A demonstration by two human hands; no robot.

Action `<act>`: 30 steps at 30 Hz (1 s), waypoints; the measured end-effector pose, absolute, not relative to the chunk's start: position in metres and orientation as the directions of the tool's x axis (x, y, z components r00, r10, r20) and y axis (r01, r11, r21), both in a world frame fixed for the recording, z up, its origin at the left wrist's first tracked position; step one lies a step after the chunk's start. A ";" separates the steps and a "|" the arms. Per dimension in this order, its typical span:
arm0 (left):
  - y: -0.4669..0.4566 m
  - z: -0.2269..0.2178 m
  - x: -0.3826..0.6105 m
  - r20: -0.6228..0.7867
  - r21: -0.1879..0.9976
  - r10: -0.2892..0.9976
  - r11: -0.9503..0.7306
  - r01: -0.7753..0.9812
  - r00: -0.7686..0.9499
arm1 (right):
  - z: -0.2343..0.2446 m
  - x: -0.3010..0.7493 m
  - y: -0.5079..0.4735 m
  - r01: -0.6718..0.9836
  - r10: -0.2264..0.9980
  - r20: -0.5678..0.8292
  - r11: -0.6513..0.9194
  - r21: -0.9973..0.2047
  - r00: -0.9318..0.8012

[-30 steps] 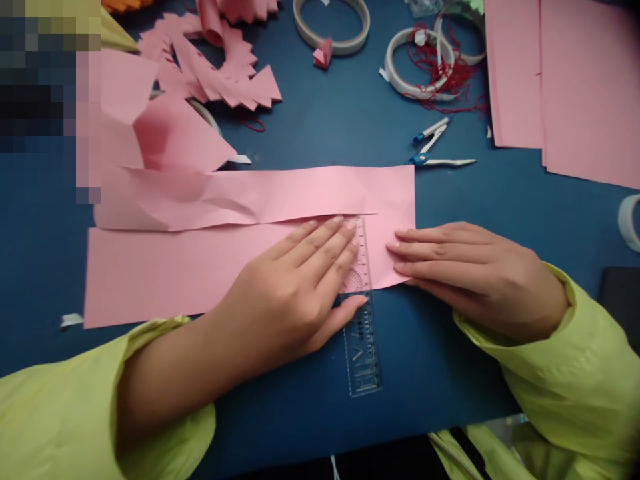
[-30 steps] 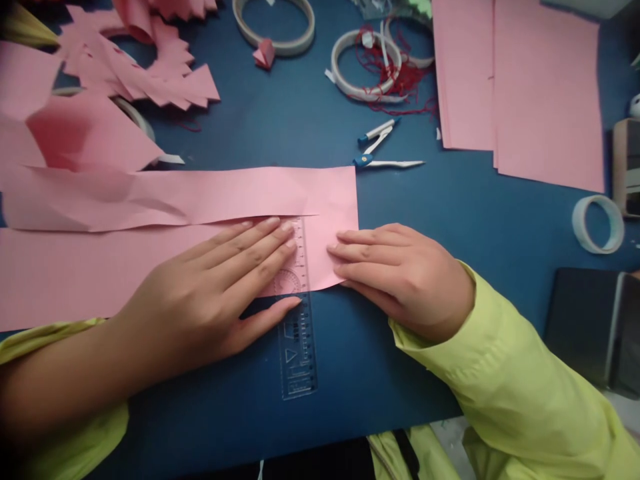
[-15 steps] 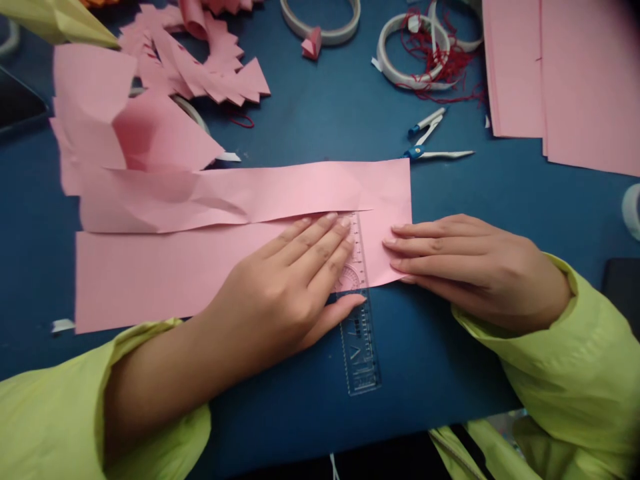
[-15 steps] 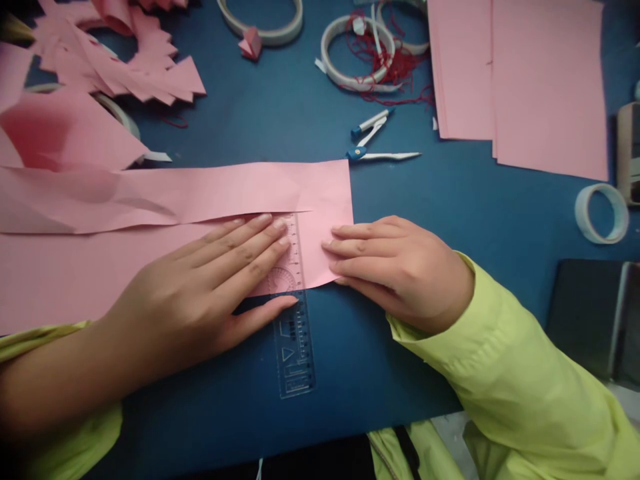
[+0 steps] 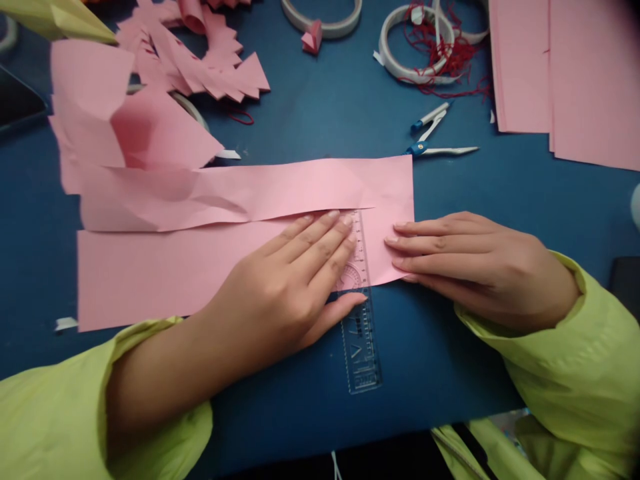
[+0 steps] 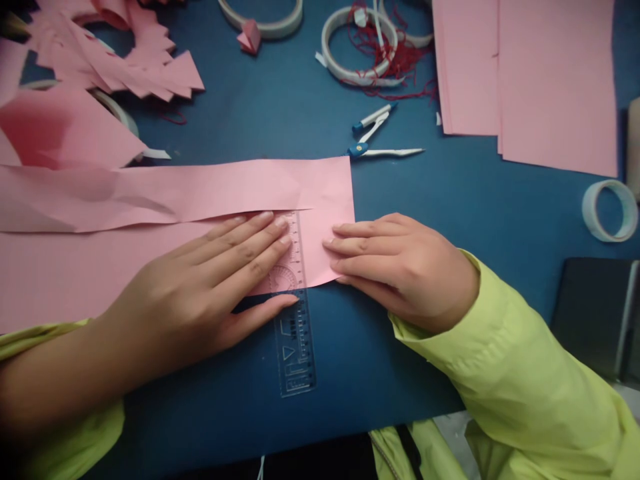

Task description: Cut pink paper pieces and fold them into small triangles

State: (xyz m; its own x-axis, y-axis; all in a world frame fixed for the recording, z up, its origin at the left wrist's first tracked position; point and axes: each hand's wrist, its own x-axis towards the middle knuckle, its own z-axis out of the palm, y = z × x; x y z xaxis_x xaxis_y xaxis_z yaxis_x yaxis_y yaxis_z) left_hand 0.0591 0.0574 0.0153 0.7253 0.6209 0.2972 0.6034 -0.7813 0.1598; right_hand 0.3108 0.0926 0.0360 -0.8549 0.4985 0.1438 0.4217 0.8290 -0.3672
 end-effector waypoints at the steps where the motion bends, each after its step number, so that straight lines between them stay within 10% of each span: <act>1: 0.057 0.015 0.059 0.299 0.159 0.620 -0.782 0.603 0.726 | 0.036 0.311 0.093 0.416 0.493 0.147 0.832 -0.367 -0.857; 30: 0.056 0.015 0.060 0.305 0.087 0.593 -0.797 0.598 0.745 | 0.025 0.306 0.115 0.340 0.604 0.182 0.643 -0.687 -0.776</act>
